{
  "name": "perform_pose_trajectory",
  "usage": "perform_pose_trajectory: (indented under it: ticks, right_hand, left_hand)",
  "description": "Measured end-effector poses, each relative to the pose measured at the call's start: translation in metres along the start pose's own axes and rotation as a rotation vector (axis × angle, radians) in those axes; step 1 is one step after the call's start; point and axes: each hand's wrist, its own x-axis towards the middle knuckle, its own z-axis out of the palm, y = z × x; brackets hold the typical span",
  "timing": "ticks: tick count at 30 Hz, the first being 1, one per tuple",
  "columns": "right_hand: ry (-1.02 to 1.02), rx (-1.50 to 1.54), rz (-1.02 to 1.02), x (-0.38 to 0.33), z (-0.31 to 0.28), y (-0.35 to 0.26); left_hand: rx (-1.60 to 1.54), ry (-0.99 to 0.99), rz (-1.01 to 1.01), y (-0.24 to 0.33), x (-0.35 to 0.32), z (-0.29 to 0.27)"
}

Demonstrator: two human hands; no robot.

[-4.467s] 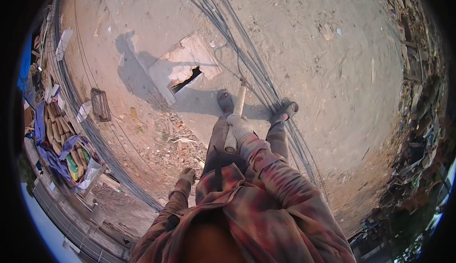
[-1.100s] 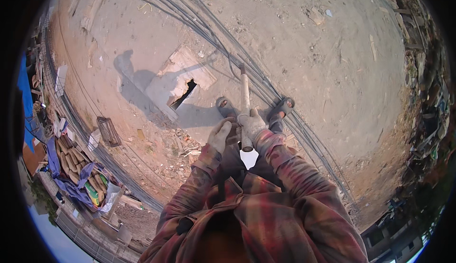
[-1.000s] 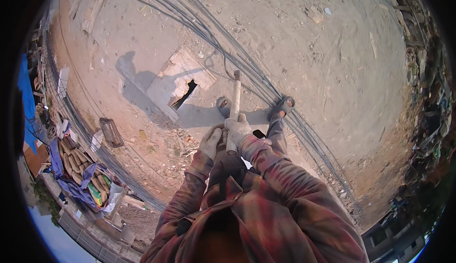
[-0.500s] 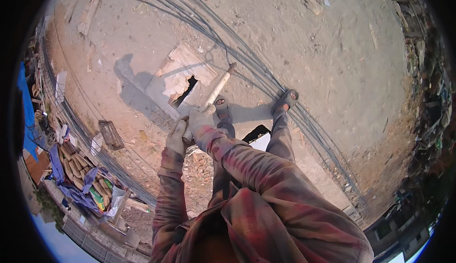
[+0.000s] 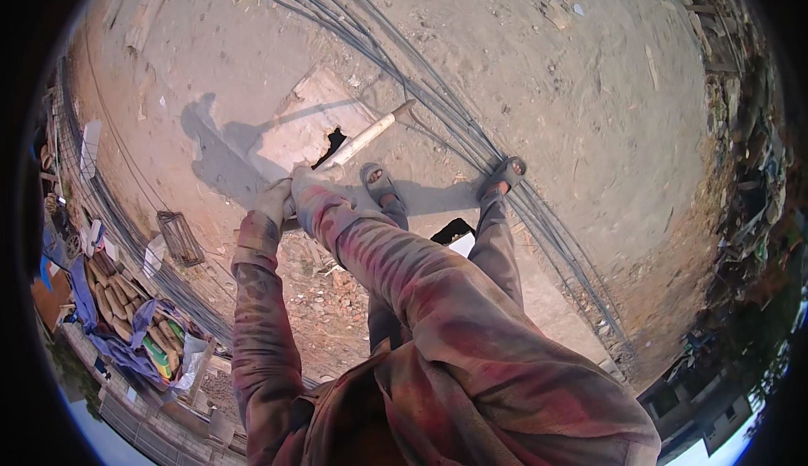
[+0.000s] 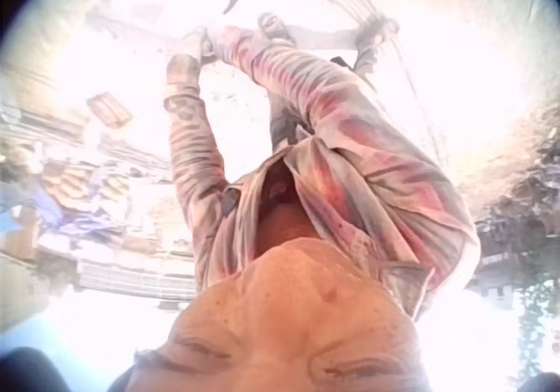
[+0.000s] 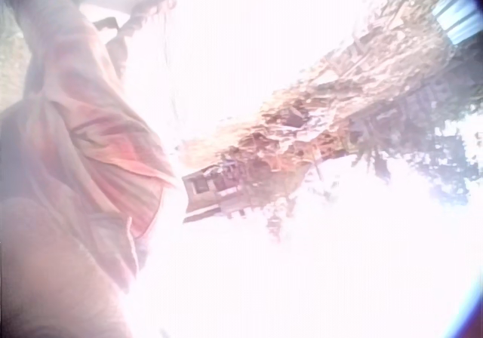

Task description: The person bends long pieces of metal rebar using a long-handled bending tool by hand on a construction site.

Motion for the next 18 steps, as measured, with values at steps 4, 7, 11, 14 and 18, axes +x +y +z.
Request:
perform_pose_trajectory:
  ticks: [4, 7, 11, 14, 18]
  right_hand:
    - [0.343, 0.003, 0.055, -0.024, -0.033, 0.057]
    - [0.383, 0.050, 0.067, -0.047, -0.079, 0.103]
    - [0.267, -0.249, 0.061, -0.055, -0.142, 0.138]
    - [0.204, -0.290, 0.032, -0.058, -0.180, 0.139]
    - [0.194, -0.373, 0.007, -0.073, -0.203, 0.123]
  left_hand:
    - [0.268, 0.167, 0.064, -0.072, -0.015, 0.061]
    - [0.177, 0.279, 0.124, -0.131, -0.045, 0.120]
    - [0.018, 0.382, 0.051, -0.162, -0.070, 0.196]
    - [0.099, 0.414, 0.077, -0.159, -0.074, 0.235]
    - [-0.092, 0.270, 0.051, -0.146, -0.078, 0.245]
